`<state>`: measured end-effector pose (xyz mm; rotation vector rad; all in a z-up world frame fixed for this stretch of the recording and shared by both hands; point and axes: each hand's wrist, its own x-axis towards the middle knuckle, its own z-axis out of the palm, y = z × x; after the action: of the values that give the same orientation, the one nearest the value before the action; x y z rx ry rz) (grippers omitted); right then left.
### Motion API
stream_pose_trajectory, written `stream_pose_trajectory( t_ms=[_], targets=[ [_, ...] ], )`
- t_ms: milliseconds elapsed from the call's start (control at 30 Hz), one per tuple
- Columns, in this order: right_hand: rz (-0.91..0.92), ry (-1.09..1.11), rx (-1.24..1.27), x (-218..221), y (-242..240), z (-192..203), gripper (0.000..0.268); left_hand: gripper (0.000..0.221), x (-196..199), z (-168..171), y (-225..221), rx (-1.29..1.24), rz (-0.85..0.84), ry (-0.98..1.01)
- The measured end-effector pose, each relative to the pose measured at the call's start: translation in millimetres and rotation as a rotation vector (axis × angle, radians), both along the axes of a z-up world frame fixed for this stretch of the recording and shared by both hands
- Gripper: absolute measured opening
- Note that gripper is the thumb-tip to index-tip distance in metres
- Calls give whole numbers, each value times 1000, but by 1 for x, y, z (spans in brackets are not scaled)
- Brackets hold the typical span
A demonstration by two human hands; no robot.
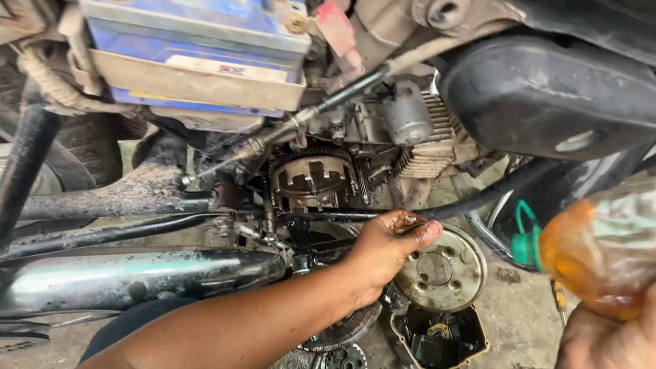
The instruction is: The person is repairing the clutch assembly of a motorcycle, including cleaning parts with oil and a cloth.
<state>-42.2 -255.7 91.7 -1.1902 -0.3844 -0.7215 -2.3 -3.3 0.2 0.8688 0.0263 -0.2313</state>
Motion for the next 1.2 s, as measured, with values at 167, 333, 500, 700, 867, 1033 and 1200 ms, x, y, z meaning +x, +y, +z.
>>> stream_pose_trajectory(
  t_ms=[167,333,500,700,867,1033,1200],
  targets=[
    [-41,30,30,-17,50,37,10,24,-5,0,-7,-19,-22,-56],
    [-108,67,85,-12,49,38,19,25,-11,-4,-12,-96,-64,-82],
    [-71,94,139,-14,51,39,10,27,-17,4,-11,-86,-106,-99],
    [-42,70,99,-14,56,31,10,30,-18,7,-8,-16,-82,-177],
    [-61,135,237,-13,64,27,22,35,-15,8,-7,22,-35,-57],
    [-114,218,235,-12,90,43,33,33,-14,14,-2,-47,0,119],
    [3,63,95,-6,73,36,24,24,-11,16,3,-138,-64,155]
  ],
)
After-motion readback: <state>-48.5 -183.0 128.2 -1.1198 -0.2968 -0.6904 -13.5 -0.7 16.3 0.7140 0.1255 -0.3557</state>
